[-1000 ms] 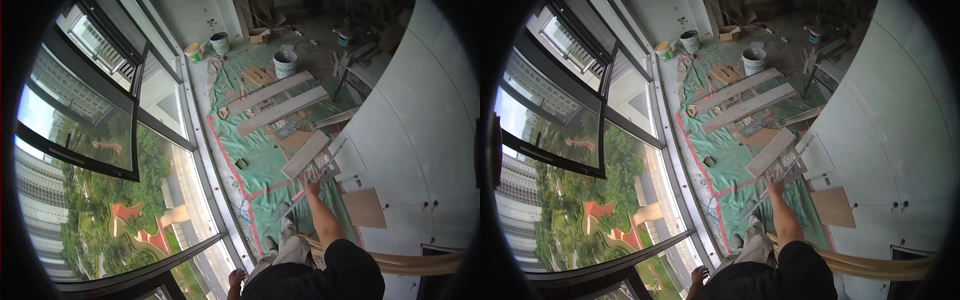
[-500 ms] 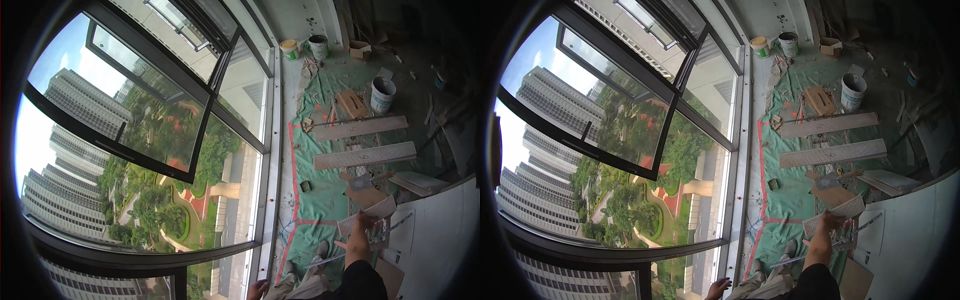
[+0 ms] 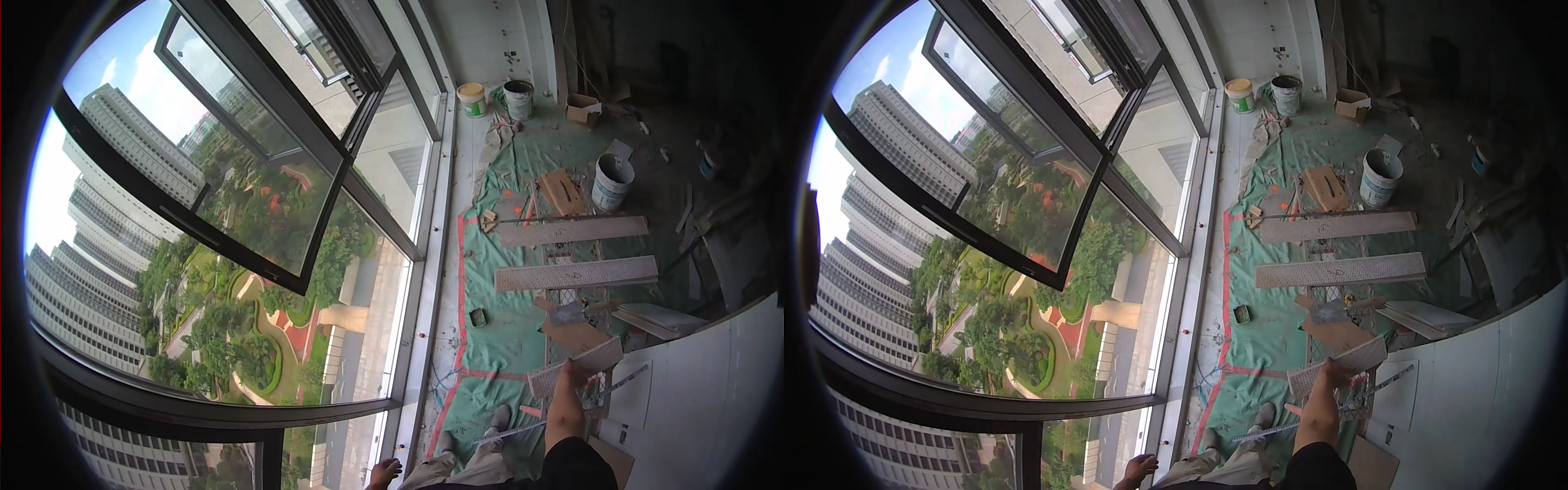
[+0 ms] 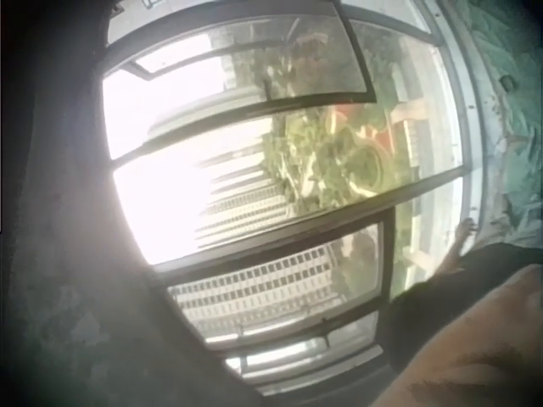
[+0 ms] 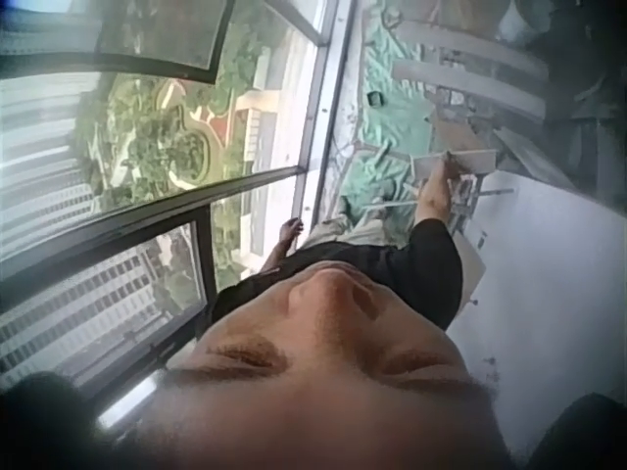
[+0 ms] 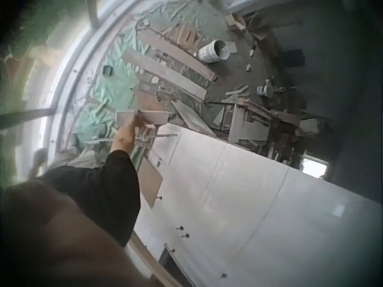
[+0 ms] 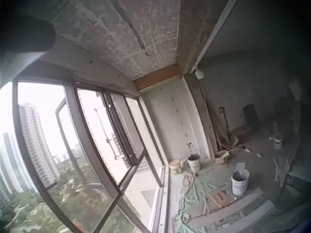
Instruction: The recorder is applying mortar to tiles and preparing a window sill for tile installation.
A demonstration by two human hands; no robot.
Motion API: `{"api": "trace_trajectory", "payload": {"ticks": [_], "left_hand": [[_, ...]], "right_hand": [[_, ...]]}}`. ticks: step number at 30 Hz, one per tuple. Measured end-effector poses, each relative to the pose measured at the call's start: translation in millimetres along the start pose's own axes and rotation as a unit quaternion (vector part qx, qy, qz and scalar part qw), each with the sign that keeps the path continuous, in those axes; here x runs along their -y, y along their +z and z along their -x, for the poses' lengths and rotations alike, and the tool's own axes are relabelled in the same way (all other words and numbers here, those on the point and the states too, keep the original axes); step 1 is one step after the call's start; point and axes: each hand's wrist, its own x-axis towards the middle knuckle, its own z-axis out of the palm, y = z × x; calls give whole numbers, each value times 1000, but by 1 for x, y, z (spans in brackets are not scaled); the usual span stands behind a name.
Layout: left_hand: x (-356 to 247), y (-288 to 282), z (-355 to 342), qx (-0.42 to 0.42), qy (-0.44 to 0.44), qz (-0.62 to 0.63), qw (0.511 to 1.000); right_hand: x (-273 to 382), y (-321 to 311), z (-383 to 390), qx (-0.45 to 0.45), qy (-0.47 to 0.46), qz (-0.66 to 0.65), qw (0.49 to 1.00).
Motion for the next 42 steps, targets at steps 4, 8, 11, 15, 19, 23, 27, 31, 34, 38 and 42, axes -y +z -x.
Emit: {"api": "trace_trajectory", "payload": {"ticks": [4, 8, 11, 15, 19, 23, 27, 31, 34, 38, 42], "left_hand": [[-12, 5, -26, -11, -19, -88, 996], [-18, 18, -57, 53, 65, -133, 988], [-65, 58, -79, 111, 164, -160, 967], [-174, 117, -44, 276, 243, -122, 922], [-182, 143, -14, 389, 213, -9, 896], [-135, 134, 13, 463, 159, 133, 862], [-91, 122, 34, 464, 175, 158, 854], [-67, 115, 56, 409, 77, 185, 890], [-41, 98, 34, 455, 9, 248, 855], [-50, 114, 96, 510, 48, 196, 836], [-5, 122, 113, 519, 40, 171, 837]], "right_hand": [[-55, -17, 19, -77, -30, -61, 995], [-78, -36, 107, -34, -172, -277, 945], [-102, -65, 201, 166, -209, -476, 838], [-83, -192, 360, 409, -195, -435, 778], [-104, -195, 439, 448, -223, -448, 740], [-136, -195, 492, 466, -305, -437, 706], [-177, -213, 532, 450, -326, -419, 718], [-231, -221, 554, 398, -184, -468, 767], [-272, -205, 564, 408, -129, -356, 831], [-337, -207, 568, 386, -92, -448, 801], [-394, -251, 585, 408, -70, -467, 781]]}}
